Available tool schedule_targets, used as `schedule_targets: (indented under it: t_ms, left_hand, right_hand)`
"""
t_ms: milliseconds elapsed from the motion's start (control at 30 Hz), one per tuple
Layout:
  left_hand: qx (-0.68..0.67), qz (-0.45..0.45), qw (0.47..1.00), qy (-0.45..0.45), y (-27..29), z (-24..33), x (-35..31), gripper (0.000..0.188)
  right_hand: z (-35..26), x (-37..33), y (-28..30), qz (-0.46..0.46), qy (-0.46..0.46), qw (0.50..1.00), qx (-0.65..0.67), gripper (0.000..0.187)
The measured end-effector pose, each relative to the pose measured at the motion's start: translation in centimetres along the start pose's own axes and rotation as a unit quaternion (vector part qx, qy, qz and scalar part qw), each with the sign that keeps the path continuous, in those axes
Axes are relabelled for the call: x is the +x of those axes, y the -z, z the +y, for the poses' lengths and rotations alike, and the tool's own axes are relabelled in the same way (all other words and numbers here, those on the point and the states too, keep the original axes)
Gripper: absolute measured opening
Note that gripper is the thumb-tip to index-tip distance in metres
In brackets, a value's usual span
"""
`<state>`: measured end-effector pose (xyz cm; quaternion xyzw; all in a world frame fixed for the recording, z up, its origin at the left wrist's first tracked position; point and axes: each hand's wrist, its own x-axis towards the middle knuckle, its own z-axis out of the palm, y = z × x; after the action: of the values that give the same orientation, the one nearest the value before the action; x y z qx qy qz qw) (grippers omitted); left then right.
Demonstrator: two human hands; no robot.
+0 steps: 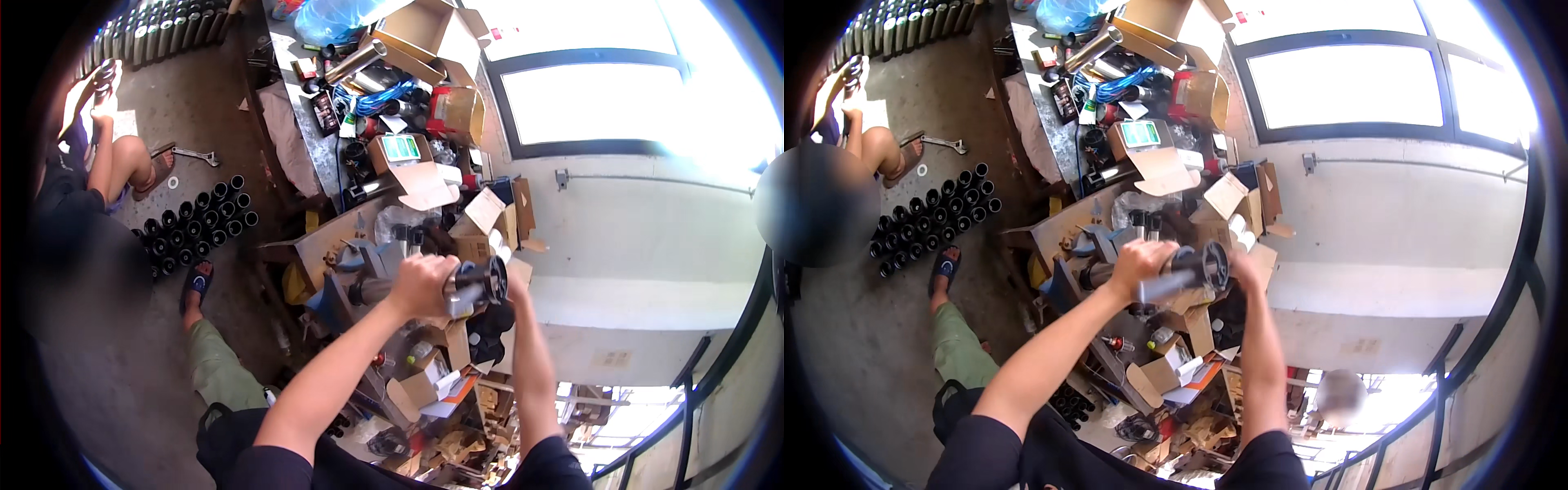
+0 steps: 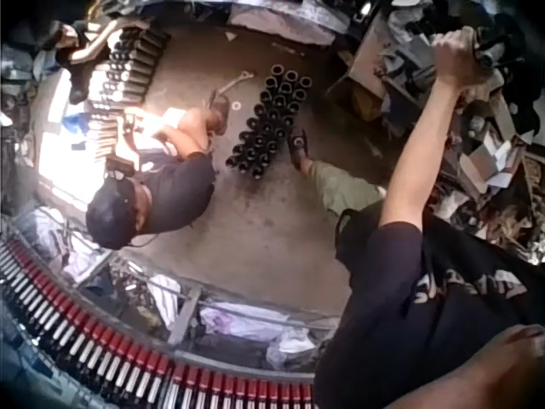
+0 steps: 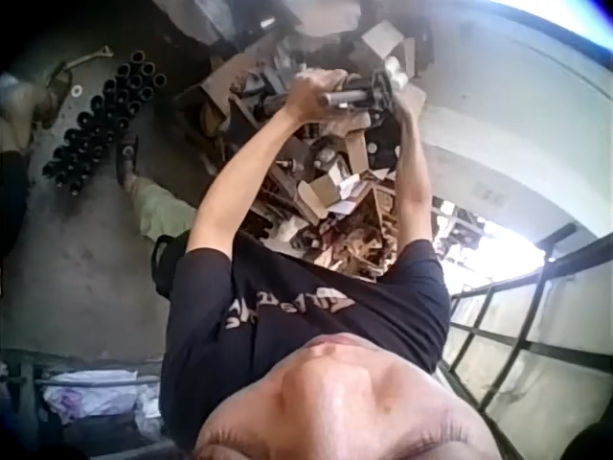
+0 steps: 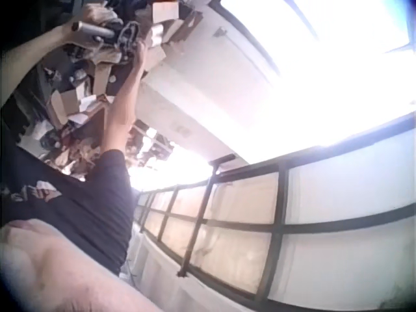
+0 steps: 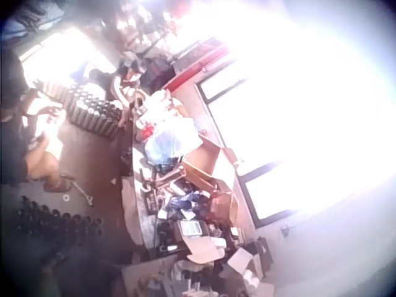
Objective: The person assembles metal cylinders by hand, inserting a metal rod into the cylinder and using a large wrench-like tool to tighten the components together at a workbench.
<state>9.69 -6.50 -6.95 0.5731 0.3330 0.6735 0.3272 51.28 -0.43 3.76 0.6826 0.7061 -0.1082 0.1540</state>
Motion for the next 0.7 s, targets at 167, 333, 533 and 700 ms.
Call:
schedule_targets:
  t_ms: [167,333,533,700]
  left_hand:
    - [0.049,0.024,0.998,-0.006,-0.7,-0.5,0.6,0.049]
    - [0.040,0.048,0.997,0.047,-3.0,2.7,-0.6,0.054]
    - [0.073,0.056,0.996,0.015,0.0,0.5,0.9,0.057]
    - [0.027,0.030,0.999,0.025,-0.7,0.0,-0.9,0.057]
  right_hand:
    - [-19.5,-25.7,-9.0,0.243,-0.159,0.940,0.179,0.057]
    - [-39.7,-37.4,-5.4,0.123,0.052,0.951,0.278,0.072]
    - [-43.3,-20.8,6.5,0.249,0.634,0.724,-0.107,0.021]
    - [-54.9,1.4,11.1,0.096,0.415,0.881,-0.205,0.015]
